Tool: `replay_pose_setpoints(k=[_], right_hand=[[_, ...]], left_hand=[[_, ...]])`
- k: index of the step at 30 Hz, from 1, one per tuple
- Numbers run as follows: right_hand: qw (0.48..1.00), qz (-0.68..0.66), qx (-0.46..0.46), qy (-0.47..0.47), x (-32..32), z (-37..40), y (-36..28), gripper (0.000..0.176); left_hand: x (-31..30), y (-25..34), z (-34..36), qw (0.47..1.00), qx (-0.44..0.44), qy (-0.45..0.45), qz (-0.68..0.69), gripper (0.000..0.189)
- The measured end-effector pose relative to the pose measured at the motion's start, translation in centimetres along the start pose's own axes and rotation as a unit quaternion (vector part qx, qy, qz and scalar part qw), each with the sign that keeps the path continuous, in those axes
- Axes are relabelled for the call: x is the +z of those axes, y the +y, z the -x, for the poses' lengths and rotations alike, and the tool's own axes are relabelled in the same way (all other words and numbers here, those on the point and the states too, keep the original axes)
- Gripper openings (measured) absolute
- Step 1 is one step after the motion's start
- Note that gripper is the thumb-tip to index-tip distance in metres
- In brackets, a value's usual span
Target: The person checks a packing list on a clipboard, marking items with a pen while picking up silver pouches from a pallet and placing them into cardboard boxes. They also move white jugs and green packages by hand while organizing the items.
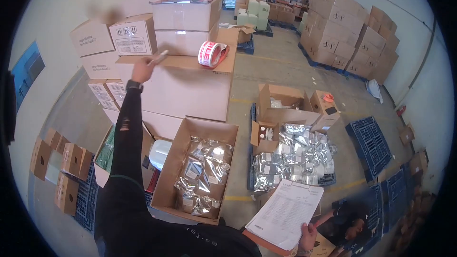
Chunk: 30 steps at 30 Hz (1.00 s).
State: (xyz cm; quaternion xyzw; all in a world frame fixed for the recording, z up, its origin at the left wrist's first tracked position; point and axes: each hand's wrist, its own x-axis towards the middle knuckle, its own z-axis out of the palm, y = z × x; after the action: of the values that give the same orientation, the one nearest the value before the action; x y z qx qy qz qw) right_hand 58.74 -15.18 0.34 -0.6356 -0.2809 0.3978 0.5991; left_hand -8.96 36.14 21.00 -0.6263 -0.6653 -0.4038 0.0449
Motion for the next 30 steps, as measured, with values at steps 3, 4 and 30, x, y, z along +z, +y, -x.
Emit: replay_pose_setpoints(k=[3, 4, 30], right_hand=[[0.999, 0.017, -0.009, 0.025, 0.1, -0.2, 0.0, 0.020], [1.000, 0.024, -0.007, 0.012, -0.4, -0.5, 0.3, 0.020], [0.982, -0.001, 0.021, -0.190, 9.8, -12.4, -7.8, 0.032]], left_hand=[[-1.4, -0.9, -0.5, 0.994, -0.079, 0.034, -0.071, 0.033], [-2.1, 0.4, -0.7, 0.992, -0.099, -0.006, -0.081, 0.032], [-21.3, 29.8, 31.1, 0.612, 0.613, -0.013, 0.500, 0.035]])
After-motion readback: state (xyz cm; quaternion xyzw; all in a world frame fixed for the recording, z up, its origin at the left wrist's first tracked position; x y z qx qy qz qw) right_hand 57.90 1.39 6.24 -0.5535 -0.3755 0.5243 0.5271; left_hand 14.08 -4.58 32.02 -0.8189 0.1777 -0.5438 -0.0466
